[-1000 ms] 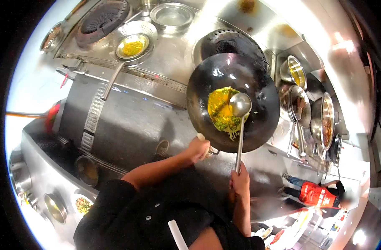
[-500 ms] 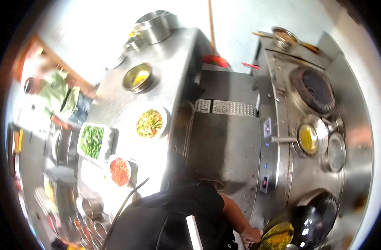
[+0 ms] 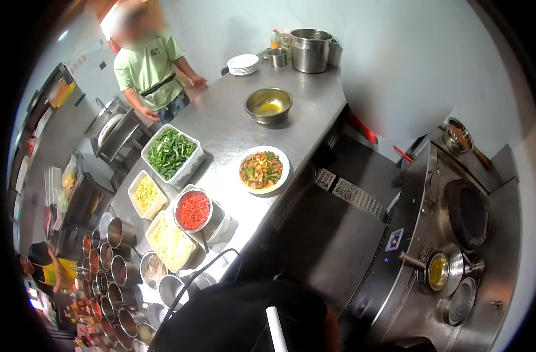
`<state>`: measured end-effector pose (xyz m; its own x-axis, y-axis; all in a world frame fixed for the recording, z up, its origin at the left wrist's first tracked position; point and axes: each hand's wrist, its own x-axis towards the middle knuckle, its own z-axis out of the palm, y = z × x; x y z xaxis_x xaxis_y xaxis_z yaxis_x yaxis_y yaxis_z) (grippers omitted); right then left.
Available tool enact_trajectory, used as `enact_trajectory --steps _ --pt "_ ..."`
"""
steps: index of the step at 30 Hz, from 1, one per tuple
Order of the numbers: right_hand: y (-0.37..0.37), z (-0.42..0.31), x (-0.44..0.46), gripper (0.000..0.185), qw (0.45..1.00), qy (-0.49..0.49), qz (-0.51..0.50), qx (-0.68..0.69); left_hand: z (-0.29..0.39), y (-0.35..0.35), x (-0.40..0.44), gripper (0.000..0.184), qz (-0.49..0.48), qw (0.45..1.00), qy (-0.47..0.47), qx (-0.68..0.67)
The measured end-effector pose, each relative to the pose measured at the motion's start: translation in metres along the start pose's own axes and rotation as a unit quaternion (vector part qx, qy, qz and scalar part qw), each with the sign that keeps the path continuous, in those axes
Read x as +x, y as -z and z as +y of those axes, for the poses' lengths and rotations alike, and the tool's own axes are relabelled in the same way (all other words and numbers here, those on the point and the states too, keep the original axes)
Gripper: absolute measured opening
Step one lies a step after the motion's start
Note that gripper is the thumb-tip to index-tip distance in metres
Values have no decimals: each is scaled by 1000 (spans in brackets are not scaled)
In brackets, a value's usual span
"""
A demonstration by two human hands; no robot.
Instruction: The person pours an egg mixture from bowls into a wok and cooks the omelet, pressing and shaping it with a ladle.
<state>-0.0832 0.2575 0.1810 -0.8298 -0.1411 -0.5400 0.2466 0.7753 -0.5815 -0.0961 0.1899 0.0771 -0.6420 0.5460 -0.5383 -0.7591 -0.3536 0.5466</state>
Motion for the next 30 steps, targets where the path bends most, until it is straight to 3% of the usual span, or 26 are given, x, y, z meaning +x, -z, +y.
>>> enact_trajectory --steps 13,30 --pt "6 23 -2 23 1000 7 4 16 -8 -11 4 28 16 999 4 28" --pt "43 99 -32 29 993 -63 90 53 -22 -103 74 25 -81 992 -15 100"
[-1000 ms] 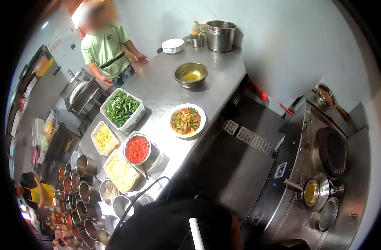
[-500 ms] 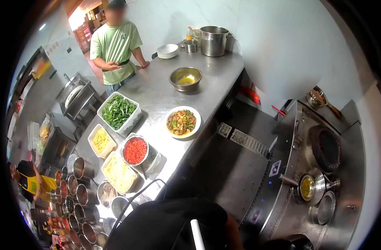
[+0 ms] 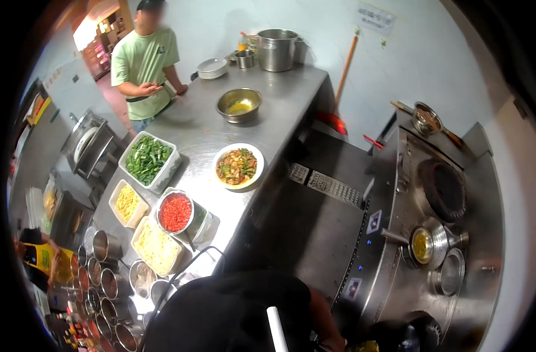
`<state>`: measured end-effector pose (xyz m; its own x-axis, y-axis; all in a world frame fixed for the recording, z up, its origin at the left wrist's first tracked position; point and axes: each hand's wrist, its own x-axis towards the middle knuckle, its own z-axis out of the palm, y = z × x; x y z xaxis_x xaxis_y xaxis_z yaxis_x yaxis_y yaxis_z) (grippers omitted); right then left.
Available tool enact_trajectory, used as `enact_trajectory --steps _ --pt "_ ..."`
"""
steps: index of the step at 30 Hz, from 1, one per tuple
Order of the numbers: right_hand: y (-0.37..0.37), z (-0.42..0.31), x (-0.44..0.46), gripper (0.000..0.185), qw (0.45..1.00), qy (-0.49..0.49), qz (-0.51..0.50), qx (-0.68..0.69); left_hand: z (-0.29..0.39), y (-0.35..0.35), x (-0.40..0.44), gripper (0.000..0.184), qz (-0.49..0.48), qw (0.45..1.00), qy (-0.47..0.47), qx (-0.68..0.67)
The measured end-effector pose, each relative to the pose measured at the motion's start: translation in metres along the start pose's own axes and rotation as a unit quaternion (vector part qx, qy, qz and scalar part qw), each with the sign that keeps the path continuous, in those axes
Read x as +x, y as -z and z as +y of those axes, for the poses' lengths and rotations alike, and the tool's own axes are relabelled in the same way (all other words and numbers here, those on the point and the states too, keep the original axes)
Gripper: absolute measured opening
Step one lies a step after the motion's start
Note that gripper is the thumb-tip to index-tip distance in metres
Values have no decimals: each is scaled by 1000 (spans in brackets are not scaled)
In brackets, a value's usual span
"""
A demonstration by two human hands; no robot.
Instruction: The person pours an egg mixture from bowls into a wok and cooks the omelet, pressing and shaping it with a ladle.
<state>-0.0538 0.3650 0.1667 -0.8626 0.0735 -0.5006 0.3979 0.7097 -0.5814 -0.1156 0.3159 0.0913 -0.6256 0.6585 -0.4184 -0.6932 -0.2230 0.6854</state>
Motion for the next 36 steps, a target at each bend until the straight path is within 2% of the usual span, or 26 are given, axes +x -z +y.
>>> enact_trajectory --steps 2,3,4,5,6,7,8,9,10,11,12,14,16,18,19,20,21,22,23,24,25,29,32,36 --pt "17 30 -9 30 999 -37 34 14 -9 -1 9 25 -17 990 -74 117" --pt "28 52 -16 30 996 -60 55 23 -18 1 14 25 -28 934 -198 296" --pt "39 77 -28 31 992 -89 80 37 -26 9 15 25 -22 765 -355 537" --pt "48 105 -46 31 985 -122 109 55 -35 13 18 25 -24 624 -446 641" --pt "57 141 -69 31 975 -156 138 78 -29 20 15 22 -70 611 -412 672" --pt "62 172 -92 32 964 -178 169 99 -35 24 10 24 -52 555 -468 686" --pt "65 150 -122 32 954 -179 204 126 -12 19 -26 25 -35 723 -488 487" --pt "69 122 -131 29 949 -168 246 99 -56 42 18 27 -77 744 -457 481" --pt "61 144 -132 26 940 -141 275 144 -33 37 -6 27 -142 861 -323 367" --pt "64 141 -136 19 928 -195 245 203 -6 28 -34 27 -166 959 -163 164" --pt "77 95 -148 21 909 -194 232 287 23 17 -63 27 -123 992 -29 -4" --pt "86 85 -157 22 891 -183 217 354 20 18 -62 24 -89 993 51 -52" --pt "67 123 -152 22 921 -142 274 239 51 -13 -73 21 89 980 169 -49" --pt "72 109 -162 22 929 -135 288 189 53 -15 -69 18 107 970 216 -16" --pt "61 126 -162 24 929 -122 290 196 55 -10 -67 17 120 965 234 2" --pt "57 126 -165 25 923 -123 289 222 52 2 -67 16 39 978 109 172" --pt "55 126 -167 25 920 -132 287 231 45 20 -67 17 -55 944 -25 326" --pt "55 129 -167 25 918 -139 282 241 41 24 -60 17 -151 863 -163 454" --pt "62 125 -172 27 916 -141 284 244 44 11 -56 18 -92 940 -50 326" --pt "73 118 -177 28 917 -140 281 247 49 -1 -57 19 -19 980 68 189" --pt "81 111 -182 30 920 -134 272 249 55 -9 -60 20 67 980 181 46" --pt "90 108 -185 21 866 -108 178 455 66 -21 -59 23 117 955 245 115" --pt "105 104 -185 21 888 -108 186 407 55 -8 -53 23 121 961 239 75" --pt "106 91 -178 16 854 -111 156 484 57 0 -50 22 94 957 266 66"
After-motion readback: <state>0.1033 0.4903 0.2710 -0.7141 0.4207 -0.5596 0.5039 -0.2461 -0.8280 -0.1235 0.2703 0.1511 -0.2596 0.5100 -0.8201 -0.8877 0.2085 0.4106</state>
